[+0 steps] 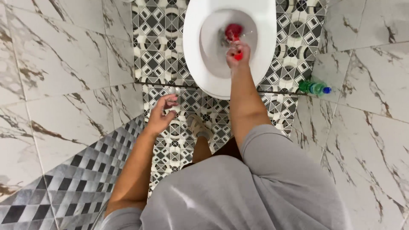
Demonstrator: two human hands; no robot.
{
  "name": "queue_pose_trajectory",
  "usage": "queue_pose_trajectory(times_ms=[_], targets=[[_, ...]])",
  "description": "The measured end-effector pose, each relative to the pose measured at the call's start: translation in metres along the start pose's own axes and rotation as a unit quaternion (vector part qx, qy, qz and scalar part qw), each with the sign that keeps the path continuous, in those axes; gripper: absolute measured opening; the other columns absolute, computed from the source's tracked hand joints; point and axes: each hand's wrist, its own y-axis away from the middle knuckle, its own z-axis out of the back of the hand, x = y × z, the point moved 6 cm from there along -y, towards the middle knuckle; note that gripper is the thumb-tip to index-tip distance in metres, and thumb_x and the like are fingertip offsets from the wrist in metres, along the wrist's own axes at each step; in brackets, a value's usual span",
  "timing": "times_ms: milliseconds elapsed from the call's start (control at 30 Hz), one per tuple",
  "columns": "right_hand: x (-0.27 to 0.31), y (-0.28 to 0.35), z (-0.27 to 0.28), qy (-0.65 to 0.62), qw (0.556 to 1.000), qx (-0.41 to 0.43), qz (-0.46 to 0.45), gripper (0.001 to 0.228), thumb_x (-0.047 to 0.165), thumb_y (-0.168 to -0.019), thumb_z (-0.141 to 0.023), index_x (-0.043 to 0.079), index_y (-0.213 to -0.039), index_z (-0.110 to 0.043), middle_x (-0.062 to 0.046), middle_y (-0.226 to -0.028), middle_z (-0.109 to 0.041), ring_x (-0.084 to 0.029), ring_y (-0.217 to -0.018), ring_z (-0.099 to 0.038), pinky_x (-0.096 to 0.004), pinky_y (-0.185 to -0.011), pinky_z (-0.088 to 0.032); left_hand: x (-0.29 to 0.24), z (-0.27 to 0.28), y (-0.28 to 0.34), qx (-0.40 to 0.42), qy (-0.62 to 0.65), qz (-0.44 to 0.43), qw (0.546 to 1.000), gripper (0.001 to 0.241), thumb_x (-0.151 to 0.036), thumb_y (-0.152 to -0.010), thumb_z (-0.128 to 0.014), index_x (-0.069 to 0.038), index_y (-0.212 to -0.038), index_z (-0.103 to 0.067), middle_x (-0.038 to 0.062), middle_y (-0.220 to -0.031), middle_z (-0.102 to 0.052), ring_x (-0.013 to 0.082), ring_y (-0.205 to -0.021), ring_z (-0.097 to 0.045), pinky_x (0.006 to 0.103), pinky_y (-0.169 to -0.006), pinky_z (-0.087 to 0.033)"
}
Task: The person pours green cleaning liquid into the toilet bowl and scrubs the interior with a red toilet brush. They then use a handheld bidet sprayer to rinse the toilet bowl, the brush, and the surrounding floor area.
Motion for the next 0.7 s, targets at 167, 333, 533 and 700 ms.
queue_pose_trajectory(times_ms=[167,333,533,700], targets=[[-0.032,0.024,-0.051,0.09,0.982,0.121,-0.117,0.013,-0.002,-0.076,-0.065,0.003,-0.087,-0.061,0.003,-0.056,-0.05,-0.006,-0.041,-0.044,-0.02,-0.033,-0.033,0.008,0.013,0.009,-0.01,0.001,0.031,0.999,0.062,0.015,-0.085,-0.057,-0.011,-0.141,-0.051,0.006,-0.136,-0.061,0.02,-0.122,-0.064,0.0352,-0.106,-0.051],[-0.035,0.021,-0.011,0.355,0.931,0.001,-0.081,0.011,-0.004,-0.08,-0.062,0.0,-0.09,-0.06,-0.004,-0.065,-0.051,-0.013,-0.048,-0.047,-0.027,-0.04,-0.035,0.002,0.013,-0.002,-0.028,0.024,0.007,0.999,0.065,0.016,-0.083,-0.054,-0.011,-0.142,-0.052,0.007,-0.133,-0.065,0.0199,-0.123,-0.064,0.034,-0.108,-0.052],[-0.028,0.071,0.053,0.889,0.397,0.013,-0.228,0.024,0.009,-0.088,-0.059,-0.005,-0.107,-0.06,-0.015,-0.085,-0.064,-0.021,-0.063,-0.058,-0.038,-0.052,-0.048,-0.021,-0.007,-0.008,0.011,0.053,-0.032,0.998,0.068,0.017,-0.078,-0.049,-0.007,-0.141,-0.051,0.007,-0.133,-0.063,0.0189,-0.122,-0.063,0.0313,-0.1,-0.053],[-0.01,0.096,0.018,0.89,0.395,-0.01,-0.227,0.024,0.01,-0.088,-0.061,-0.007,-0.105,-0.062,-0.017,-0.086,-0.065,-0.023,-0.064,-0.059,-0.039,-0.053,-0.048,-0.021,-0.004,-0.004,-0.014,0.046,-0.058,0.997,0.068,0.018,-0.075,-0.047,-0.005,-0.14,-0.053,0.007,-0.134,-0.064,0.0188,-0.121,-0.064,0.0311,-0.105,-0.052]])
